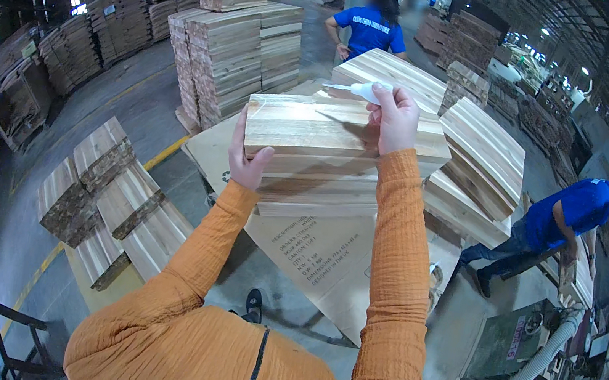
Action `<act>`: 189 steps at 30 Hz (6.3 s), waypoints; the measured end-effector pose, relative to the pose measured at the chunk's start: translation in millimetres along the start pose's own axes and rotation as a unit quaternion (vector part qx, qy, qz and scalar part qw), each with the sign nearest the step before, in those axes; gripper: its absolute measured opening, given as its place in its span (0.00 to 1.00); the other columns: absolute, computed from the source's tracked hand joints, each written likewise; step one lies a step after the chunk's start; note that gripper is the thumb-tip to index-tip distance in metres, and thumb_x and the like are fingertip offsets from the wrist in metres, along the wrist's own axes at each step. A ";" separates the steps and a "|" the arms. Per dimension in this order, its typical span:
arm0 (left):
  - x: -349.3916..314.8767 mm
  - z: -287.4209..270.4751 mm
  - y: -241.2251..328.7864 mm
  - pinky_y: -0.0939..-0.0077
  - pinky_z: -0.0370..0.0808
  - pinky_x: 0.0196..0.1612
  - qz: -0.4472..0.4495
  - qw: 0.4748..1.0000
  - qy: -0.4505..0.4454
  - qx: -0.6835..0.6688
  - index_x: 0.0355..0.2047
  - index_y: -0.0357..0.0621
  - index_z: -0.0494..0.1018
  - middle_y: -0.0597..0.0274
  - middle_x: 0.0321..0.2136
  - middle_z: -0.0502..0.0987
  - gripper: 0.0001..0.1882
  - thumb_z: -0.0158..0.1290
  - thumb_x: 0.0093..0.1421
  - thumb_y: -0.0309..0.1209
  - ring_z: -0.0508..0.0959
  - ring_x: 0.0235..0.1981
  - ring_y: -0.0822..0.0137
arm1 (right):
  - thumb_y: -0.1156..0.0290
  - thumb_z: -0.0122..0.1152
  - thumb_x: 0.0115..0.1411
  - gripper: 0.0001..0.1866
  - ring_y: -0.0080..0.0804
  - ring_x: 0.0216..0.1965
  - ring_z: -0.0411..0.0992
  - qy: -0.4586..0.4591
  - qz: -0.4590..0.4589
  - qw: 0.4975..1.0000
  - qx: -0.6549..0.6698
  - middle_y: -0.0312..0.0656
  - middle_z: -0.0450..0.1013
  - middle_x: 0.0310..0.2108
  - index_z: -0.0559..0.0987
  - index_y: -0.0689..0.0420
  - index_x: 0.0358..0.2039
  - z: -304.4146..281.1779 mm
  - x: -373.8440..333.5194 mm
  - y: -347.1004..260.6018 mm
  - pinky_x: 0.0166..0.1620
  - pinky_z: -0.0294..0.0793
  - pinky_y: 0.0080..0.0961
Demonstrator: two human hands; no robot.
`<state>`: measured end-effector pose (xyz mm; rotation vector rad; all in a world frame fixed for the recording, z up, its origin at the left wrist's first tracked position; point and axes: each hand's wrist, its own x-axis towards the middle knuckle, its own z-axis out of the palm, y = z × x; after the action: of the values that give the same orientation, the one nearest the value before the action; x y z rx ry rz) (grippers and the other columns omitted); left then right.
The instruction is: The person picks up wooden planks from a stack, applies a white substance from a small bottle into grooves and holes on the plank, and places the plank back on the stack. The process is repeated for several planks.
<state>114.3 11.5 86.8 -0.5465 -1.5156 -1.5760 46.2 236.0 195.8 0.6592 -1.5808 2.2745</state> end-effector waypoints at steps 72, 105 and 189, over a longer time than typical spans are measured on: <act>-2.1 6.2 -4.9 0.72 0.63 0.55 -0.013 1.000 0.023 -0.008 0.59 0.29 0.52 0.50 0.53 0.64 0.40 0.55 0.48 0.31 0.66 0.52 0.63 | 0.71 0.57 0.54 0.14 0.22 0.27 0.68 0.234 0.148 0.948 0.158 0.34 0.71 0.31 0.70 0.53 0.42 -186.4 -253.7 37.5 0.31 0.69 0.22; -45.3 -25.4 -46.4 0.74 0.71 0.34 -0.069 0.985 0.136 0.084 0.41 0.29 0.64 0.50 0.34 0.72 0.30 0.59 0.51 0.45 0.71 0.32 0.67 | 0.68 0.60 0.48 0.08 0.39 0.40 0.68 0.199 0.260 0.544 -0.773 0.40 0.70 0.39 0.80 0.50 0.32 -268.8 -329.8 40.3 0.40 0.69 0.36; -13.8 1.0 2.4 0.68 0.60 0.57 0.044 0.997 0.000 0.061 0.59 0.29 0.52 0.46 0.53 0.64 0.42 0.55 0.46 0.33 0.66 0.54 0.58 | 0.68 0.47 0.61 0.12 0.17 0.18 0.62 0.060 -0.007 0.918 -0.392 0.33 0.65 0.14 0.72 0.60 0.24 -158.8 -149.6 -5.3 0.23 0.62 0.17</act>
<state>123.4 16.5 77.3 -0.5348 -1.5554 -1.4061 144.4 389.4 75.4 0.2967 -2.1730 1.4152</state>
